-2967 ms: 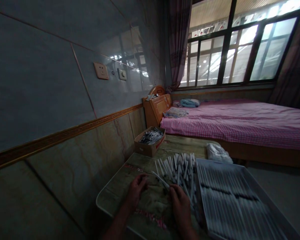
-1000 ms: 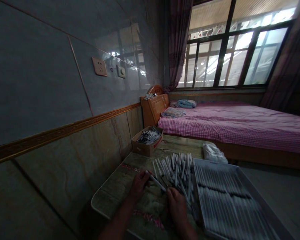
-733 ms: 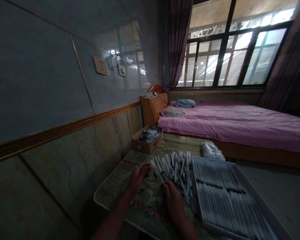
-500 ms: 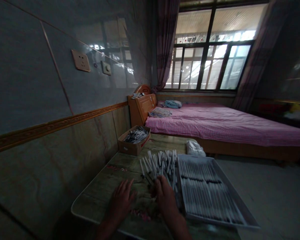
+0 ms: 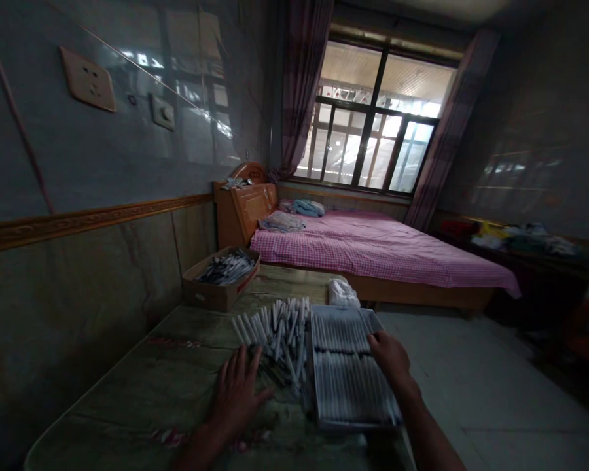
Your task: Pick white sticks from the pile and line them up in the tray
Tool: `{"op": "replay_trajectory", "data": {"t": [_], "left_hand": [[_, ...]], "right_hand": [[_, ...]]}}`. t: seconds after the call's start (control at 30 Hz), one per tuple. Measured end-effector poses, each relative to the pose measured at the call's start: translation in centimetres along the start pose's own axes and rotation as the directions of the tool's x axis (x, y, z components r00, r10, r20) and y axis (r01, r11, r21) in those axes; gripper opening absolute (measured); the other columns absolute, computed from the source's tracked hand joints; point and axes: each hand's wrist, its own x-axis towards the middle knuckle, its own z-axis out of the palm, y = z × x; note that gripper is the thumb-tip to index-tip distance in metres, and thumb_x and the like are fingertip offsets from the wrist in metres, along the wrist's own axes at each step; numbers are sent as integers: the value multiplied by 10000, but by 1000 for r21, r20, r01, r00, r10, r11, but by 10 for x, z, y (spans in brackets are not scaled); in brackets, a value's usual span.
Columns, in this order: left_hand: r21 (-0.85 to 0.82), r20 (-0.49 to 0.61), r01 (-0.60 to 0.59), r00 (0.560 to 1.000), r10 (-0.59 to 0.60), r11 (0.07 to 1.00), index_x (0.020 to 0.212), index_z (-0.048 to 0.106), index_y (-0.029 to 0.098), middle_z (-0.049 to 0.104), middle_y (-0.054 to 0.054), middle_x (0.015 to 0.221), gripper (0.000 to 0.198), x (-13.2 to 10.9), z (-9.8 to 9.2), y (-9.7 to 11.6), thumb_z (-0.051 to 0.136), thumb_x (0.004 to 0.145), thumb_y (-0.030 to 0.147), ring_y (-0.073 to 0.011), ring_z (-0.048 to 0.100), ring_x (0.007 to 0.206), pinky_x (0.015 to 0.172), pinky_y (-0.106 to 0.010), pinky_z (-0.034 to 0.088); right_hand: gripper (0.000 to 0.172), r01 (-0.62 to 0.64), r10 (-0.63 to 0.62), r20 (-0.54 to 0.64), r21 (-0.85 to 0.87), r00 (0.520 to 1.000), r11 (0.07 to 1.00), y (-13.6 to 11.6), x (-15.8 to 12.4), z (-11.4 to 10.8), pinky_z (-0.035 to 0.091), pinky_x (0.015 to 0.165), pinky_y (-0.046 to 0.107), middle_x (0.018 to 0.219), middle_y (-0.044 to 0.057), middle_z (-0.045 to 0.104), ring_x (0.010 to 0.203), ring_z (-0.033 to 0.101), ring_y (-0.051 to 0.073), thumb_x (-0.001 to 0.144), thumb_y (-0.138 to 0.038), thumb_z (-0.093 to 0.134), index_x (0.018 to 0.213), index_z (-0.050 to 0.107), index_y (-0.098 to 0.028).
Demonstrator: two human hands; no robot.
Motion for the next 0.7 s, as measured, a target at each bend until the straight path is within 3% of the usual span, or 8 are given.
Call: {"op": "replay_trajectory", "data": {"t": [0.23, 0.4, 0.57, 0.7], "left_hand": [[21, -107, -17, 994, 19, 1000, 1457, 463, 185, 383, -208, 1556, 655, 8, 14, 0, 554, 867, 454, -353, 361, 1427, 1158, -514, 226], [-64, -79, -15, 997, 10, 998, 1471, 432, 181, 393, -180, 1558, 627, 4, 7, 1, 532, 890, 394, -316, 342, 1442, 1171, -504, 230], [-342, -116, -4, 993, -38, 940, 1451, 440, 156, 427, -149, 1543, 570, 5, -3, -2, 468, 905, 319, -269, 364, 1433, 1165, -464, 289], [-648, -156, 24, 974, -163, 762, 1389, 493, 176, 556, -125, 1439, 521, 9, 1, -12, 458, 874, 244, -238, 485, 1348, 1138, -441, 353]], "right_hand": [[350, -61, 74, 68, -179, 995, 982, 13, 28, 18, 451, 720, 295, 1069, 161, 735, 987, 704, 258, 948, -297, 389, 956, 716, -169], [327, -41, 64, 84, -247, 994, 968, 11, 26, 21, 458, 737, 322, 1083, 167, 724, 990, 703, 270, 957, -279, 389, 1102, 655, -156], [336, 7, 13, 70, -280, 997, 960, 5, 16, 10, 435, 703, 332, 1075, 180, 712, 981, 697, 284, 975, -313, 372, 1071, 658, -168], [293, 178, -175, 35, -176, 984, 968, -32, -9, 0, 376, 632, 276, 1029, 110, 723, 922, 694, 228, 967, -292, 399, 1013, 675, -207]]}}
